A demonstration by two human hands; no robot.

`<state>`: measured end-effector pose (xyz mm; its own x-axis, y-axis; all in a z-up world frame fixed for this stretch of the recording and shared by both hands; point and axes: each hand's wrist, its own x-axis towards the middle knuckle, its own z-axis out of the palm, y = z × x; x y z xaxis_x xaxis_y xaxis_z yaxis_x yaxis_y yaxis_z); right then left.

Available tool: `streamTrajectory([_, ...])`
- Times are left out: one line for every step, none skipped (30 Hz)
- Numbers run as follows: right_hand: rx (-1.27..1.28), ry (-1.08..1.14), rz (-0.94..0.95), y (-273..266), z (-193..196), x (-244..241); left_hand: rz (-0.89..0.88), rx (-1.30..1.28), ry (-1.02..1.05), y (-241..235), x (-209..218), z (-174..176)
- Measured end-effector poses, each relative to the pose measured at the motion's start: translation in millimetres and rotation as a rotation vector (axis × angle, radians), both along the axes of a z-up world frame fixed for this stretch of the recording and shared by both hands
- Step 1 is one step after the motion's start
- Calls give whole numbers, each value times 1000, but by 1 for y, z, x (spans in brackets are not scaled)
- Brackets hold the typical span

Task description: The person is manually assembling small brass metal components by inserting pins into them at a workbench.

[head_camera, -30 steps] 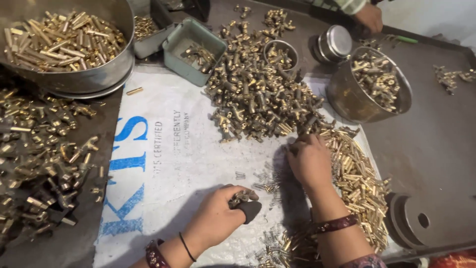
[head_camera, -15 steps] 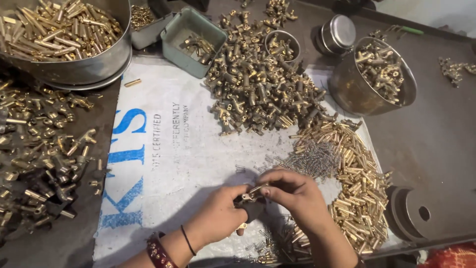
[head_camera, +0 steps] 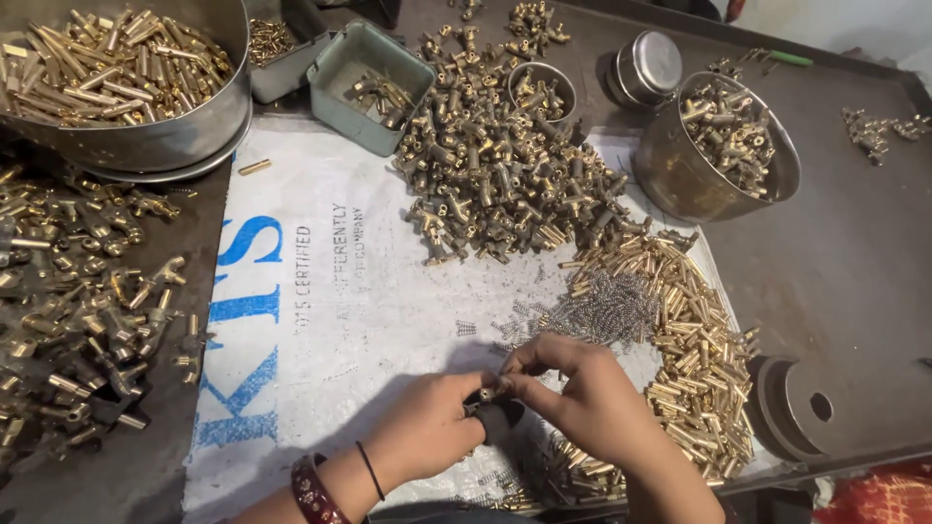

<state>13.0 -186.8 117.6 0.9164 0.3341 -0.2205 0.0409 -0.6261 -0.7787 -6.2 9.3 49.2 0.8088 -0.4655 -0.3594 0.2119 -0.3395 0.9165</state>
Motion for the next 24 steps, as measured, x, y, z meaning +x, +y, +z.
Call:
streamTrajectory([-1,2,3,3,2,-1,3,-1,2,0,-1,-7])
streamTrajectory([-110,-81,31,7,3,-3,10,-12,-63,-1,-3,-14])
streamTrajectory([-219,-166,58,10,4,-3,16,-21,-129,-1,-4,-20])
streamTrajectory([-218,-166,60,9,0,-5,18,-20,-129,-1,-3,-20])
streamTrajectory([-197,-158,22,7,-5,-7,23,-78,-96,-1,-3,-21])
streamTrajectory([-177,-151,-17,5,-10,-9,28,-135,-64,-2,-3,-21])
streamTrajectory([-176,-149,-19,-3,-20,-6,26,-134,-62,-3,-3,-26])
streamTrajectory([35,-31,-44,-10,-29,-4,19,-210,51,-4,-3,-31])
streamTrajectory([245,85,-71,-19,-38,-1,10,-287,162,-6,-3,-36])
streamTrajectory([246,83,-76,-22,-42,-1,5,-286,162,-9,-3,-41])
streamTrajectory([344,132,-53,-24,-46,0,9,-373,223,-12,-3,-46])
streamTrajectory([443,181,-30,-27,-50,1,14,-461,285,-15,-3,-51])
streamTrajectory([447,176,-31,-25,-50,1,11,-456,281,-14,-1,-51])
streamTrajectory([462,183,-35,-23,-51,0,19,-498,318,-14,0,-51])
streamTrajectory([476,193,-43,-21,-52,-1,25,-540,360,-14,-1,-52])
streamTrajectory([481,192,-48,-19,-50,-3,20,-535,361,-11,0,-53])
streamTrajectory([396,136,-48,-19,-48,-5,3,-579,386,-9,1,-55])
streamTrajectory([310,82,-48,-19,-46,-7,-14,-622,411,-8,2,-56])
streamTrajectory([314,83,-60,-18,-45,-10,-25,-616,417,-7,0,-56])
streamTrajectory([355,38,-11,-18,-45,-13,20,-682,460,-7,-1,-57])
streamTrajectory([396,-9,39,-17,-46,-16,66,-744,502,-6,-1,-57])
streamTrajectory([400,-11,27,-13,-43,-20,55,-737,507,-6,0,-57])
streamTrajectory([331,-2,-18,-10,-41,-23,104,-727,509,-6,0,-57])
streamTrajectory([261,7,-63,-6,-38,-26,152,-717,511,-5,0,-57])
